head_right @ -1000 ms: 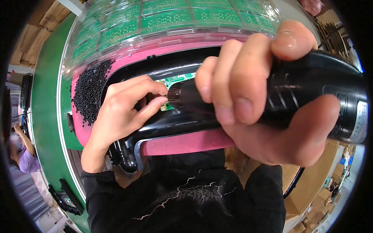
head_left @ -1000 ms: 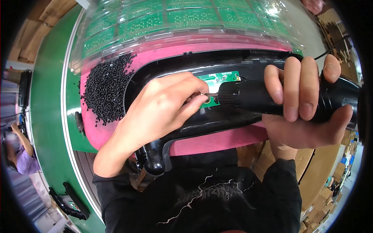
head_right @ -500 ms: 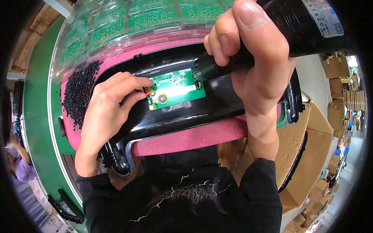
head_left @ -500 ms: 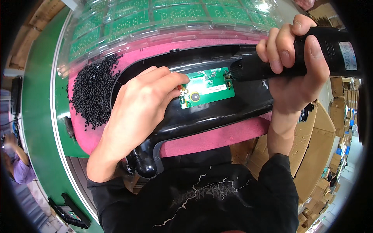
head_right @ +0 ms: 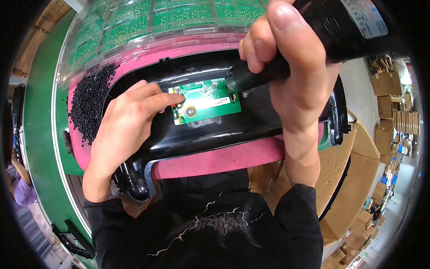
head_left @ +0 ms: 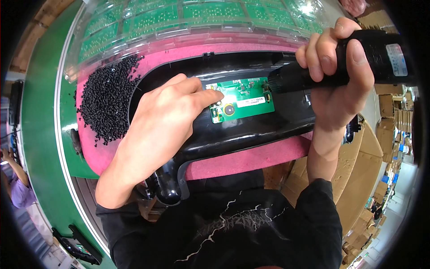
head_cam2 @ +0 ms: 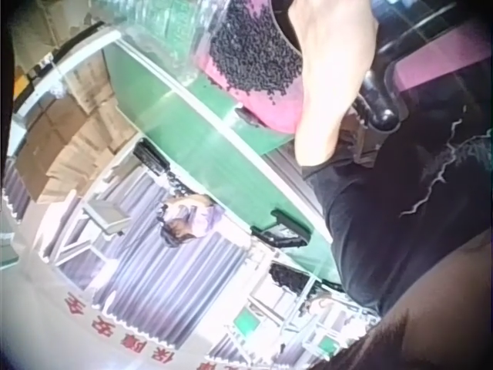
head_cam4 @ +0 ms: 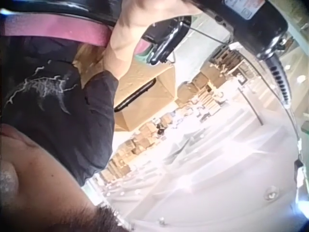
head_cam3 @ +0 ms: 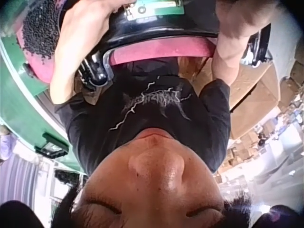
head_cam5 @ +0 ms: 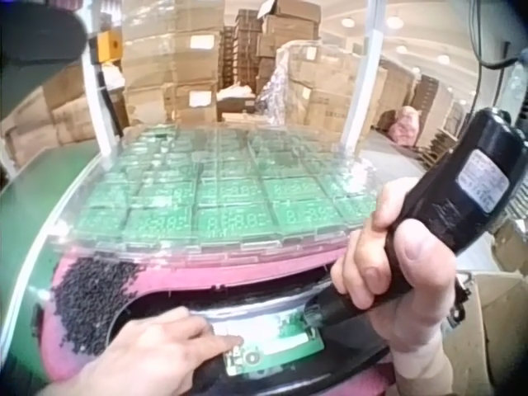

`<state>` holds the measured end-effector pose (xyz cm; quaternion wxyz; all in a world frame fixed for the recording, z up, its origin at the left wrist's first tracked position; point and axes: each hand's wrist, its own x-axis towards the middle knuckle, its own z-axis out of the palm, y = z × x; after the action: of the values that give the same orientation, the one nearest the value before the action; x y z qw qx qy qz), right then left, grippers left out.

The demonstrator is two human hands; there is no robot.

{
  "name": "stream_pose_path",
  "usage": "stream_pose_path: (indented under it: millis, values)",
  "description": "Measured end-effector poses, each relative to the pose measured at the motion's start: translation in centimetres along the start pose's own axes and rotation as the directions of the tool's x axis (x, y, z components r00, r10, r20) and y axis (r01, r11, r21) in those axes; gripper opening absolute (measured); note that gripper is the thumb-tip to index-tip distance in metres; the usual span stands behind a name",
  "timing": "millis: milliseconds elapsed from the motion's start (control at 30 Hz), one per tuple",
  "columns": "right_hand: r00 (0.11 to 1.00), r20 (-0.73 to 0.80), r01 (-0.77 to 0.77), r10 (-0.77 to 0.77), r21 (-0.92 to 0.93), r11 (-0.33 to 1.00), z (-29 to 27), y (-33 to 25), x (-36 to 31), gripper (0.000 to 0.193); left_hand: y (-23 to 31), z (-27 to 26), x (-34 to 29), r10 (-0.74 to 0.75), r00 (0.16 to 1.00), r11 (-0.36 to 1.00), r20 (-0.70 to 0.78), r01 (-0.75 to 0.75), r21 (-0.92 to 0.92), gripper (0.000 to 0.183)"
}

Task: Assembling electronic control boards into plastic console housings using an electric screwdriver.

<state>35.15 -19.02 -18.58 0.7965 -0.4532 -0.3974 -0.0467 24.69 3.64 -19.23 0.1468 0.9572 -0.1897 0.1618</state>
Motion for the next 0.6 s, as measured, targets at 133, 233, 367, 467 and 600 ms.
stream_pose_path:
  millis: [133,233,367,467,600]
  values:
    - [0.997,0.071,-0.016,0.023,-0.094,0.995,1.0,0.3,0.6,0.023,0.2,-0.4,0.0,0.033,0.999,0.999,0.01,-0.034,0.038,0.035]
    - [0.996,0.063,-0.053,0.059,-0.096,0.994,1.4,0.3,0.9,0.024,0.4,-0.8,0.0,0.017,0.999,0.997,0.043,-0.02,0.072,0.034]
    - [0.983,-0.127,-0.136,0.134,-0.007,0.991,2.7,0.0,1.1,0.026,0.5,-1.0,0.2,0.03,0.998,0.997,0.054,-0.034,0.071,0.035]
    - [0.988,-0.091,-0.129,0.123,-0.056,0.99,1.9,-0.2,0.8,0.025,0.7,-1.0,0.3,-0.002,0.997,0.999,0.074,-0.002,0.046,0.036]
    - [0.991,-0.097,-0.104,0.089,-0.157,0.982,2.1,-1.0,0.4,0.027,0.6,-0.7,0.2,0.012,0.994,0.998,0.112,-0.019,0.058,0.038]
